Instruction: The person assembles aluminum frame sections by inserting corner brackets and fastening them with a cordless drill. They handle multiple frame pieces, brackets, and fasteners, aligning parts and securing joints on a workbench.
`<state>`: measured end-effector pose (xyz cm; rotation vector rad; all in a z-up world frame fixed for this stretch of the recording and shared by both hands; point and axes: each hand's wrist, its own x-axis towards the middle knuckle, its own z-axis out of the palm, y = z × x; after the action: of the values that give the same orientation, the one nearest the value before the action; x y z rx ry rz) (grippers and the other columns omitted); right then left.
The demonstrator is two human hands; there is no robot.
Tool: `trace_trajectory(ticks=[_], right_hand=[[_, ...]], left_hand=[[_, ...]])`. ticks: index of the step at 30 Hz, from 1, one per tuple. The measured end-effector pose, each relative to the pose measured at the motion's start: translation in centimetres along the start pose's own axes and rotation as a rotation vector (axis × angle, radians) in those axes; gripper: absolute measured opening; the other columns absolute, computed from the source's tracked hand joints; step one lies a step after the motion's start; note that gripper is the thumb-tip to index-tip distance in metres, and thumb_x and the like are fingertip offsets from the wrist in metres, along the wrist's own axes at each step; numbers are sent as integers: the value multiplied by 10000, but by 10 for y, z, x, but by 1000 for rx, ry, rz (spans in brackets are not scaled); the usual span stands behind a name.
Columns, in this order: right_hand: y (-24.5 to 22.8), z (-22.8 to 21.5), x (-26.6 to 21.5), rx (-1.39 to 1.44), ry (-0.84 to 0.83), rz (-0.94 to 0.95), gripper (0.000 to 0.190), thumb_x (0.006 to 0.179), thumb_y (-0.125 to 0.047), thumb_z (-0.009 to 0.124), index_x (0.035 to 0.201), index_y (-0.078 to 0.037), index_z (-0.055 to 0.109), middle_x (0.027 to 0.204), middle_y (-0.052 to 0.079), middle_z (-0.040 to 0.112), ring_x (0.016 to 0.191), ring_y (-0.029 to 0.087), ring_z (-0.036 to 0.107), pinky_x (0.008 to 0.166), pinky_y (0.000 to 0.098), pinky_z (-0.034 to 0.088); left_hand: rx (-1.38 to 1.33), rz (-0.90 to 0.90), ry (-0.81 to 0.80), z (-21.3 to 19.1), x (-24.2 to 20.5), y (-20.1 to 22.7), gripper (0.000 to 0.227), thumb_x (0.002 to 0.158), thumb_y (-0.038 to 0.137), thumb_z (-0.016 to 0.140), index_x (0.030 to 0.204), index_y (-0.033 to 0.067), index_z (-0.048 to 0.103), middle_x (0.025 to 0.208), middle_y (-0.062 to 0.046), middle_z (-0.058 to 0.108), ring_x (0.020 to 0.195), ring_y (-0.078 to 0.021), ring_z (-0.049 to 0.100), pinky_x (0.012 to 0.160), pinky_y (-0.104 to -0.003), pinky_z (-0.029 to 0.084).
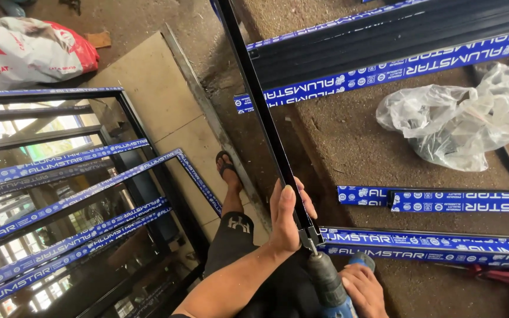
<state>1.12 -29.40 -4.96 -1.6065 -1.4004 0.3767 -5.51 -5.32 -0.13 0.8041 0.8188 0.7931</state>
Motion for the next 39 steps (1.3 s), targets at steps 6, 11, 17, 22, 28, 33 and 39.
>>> trace_trajectory(ticks=[6,11,17,22,28,33,39], right_hand=[[6,-6,7,10,-61,-56,383,1053,-303,484,1309,-22,528,1028,164,701,924,294,723,921,487,556],[-15,-8,19,30,54,-6,357,1011,-158,533,1308,41,531,1269,292,622,1130,423,680,1009,551,579],[51,40,-17,173,450,2,493,976,-40,597,1403,-8,351,1222,229,669,1161,313,695,1125,521,556],[32,56,-10,167,635,446,859,640,-223,798,1387,-72,403,1211,191,574,1063,253,612,1005,344,487],[28,91,-31,736,646,729,371,837,-297,656,1039,11,695,900,205,761,831,338,743,954,490,530],[-16,81,13,821,948,879,659,724,-250,729,1324,-73,522,867,254,687,698,369,699,710,511,606],[-29,75,0,693,1007,1241,378,815,-266,586,931,62,732,890,224,753,849,316,710,837,413,544]], left_hand=[[23,8,-1,0,2,3,397,1039,470,442,1019,82,523,620,-32,594,507,-137,531,540,-250,436],[173,44,-76,-10,4,14,353,1016,418,459,1079,82,552,723,-41,647,621,-138,577,622,-296,469],[263,-97,-259,-27,23,49,376,868,302,681,1151,58,645,1080,-84,755,1202,-311,695,1107,-492,524],[163,-205,-296,-21,34,47,443,853,291,753,1206,44,650,1188,-133,743,1179,-261,684,1090,-429,523],[226,-258,-325,-7,43,55,502,800,341,817,1178,44,676,1150,-100,739,1099,-237,703,1045,-374,552],[281,-366,-292,-2,50,67,675,698,355,848,1246,17,643,1226,-118,720,1169,-232,669,1069,-376,545],[632,-337,-339,-10,52,84,565,657,474,843,1039,82,701,958,-25,743,912,-157,693,879,-301,585]])
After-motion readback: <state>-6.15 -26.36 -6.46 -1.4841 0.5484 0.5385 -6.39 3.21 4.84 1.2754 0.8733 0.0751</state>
